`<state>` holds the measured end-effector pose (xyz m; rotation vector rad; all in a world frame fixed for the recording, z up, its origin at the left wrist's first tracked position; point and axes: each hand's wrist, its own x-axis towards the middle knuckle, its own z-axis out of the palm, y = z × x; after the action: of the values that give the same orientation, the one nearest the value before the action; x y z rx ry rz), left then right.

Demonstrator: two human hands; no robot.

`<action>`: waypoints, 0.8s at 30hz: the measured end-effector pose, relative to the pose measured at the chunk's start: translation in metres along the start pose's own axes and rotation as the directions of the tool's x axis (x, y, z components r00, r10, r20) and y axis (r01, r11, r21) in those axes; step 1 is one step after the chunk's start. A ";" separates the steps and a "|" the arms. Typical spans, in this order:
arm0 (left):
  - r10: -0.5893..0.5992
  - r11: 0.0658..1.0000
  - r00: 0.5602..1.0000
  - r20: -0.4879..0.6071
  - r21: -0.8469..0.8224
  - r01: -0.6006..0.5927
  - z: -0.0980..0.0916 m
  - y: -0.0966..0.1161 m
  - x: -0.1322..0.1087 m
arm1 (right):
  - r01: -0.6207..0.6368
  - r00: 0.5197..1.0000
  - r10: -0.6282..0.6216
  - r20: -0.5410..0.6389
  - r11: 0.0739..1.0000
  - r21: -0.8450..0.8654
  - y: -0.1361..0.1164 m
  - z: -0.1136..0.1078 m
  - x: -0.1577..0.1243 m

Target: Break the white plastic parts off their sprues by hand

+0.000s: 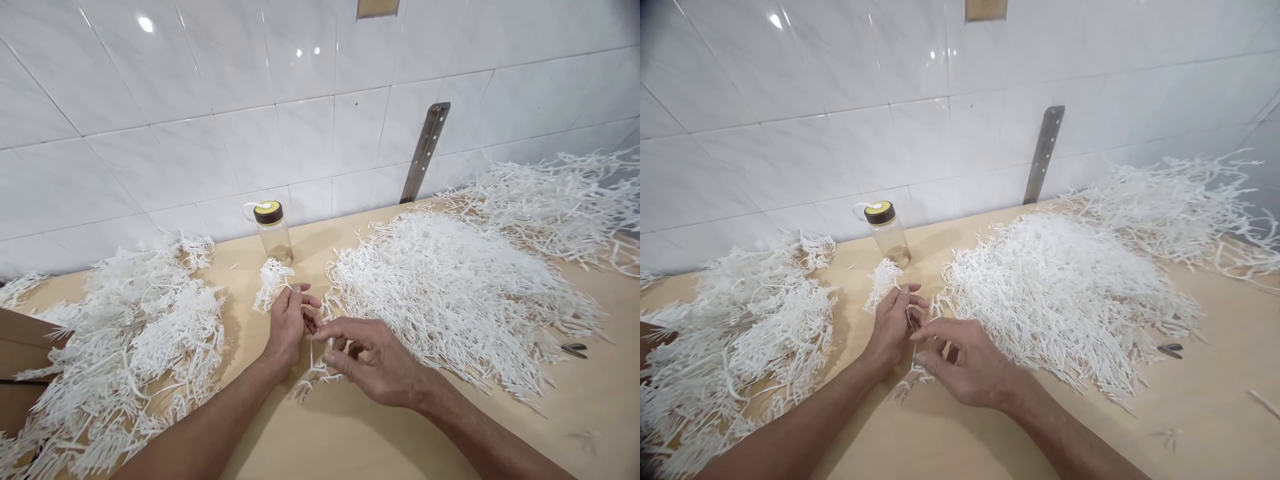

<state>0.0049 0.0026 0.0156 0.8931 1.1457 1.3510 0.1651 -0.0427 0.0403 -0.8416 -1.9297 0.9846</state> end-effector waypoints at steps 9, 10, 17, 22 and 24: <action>-0.062 0.990 0.977 0.203 0.135 0.035 0.015 0.002 -0.034 | -0.231 0.914 0.157 -0.373 0.959 -0.163 0.027 -0.020 0.006; -0.065 0.989 0.974 0.217 0.143 0.034 0.015 0.001 -0.034 | -0.223 0.921 0.149 -0.359 0.959 -0.174 0.028 -0.019 0.006; -0.059 0.994 0.987 0.149 0.105 0.044 0.013 -0.003 -0.022 | -0.197 0.945 0.129 -0.299 0.958 -0.207 0.030 -0.018 0.006; 0.005 0.996 0.990 0.138 0.085 -0.017 0.011 0.004 -0.019 | -0.160 0.980 0.178 0.086 0.969 -0.187 0.024 -0.021 0.002; 0.011 0.994 0.992 0.122 0.103 -0.023 0.008 0.007 -0.016 | -0.152 0.980 0.178 0.086 0.958 -0.245 0.024 -0.020 0.001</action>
<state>0.0131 -0.0112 0.0260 1.0485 1.1249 1.2420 0.1870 -0.0240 0.0281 -1.1220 -2.1257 0.9227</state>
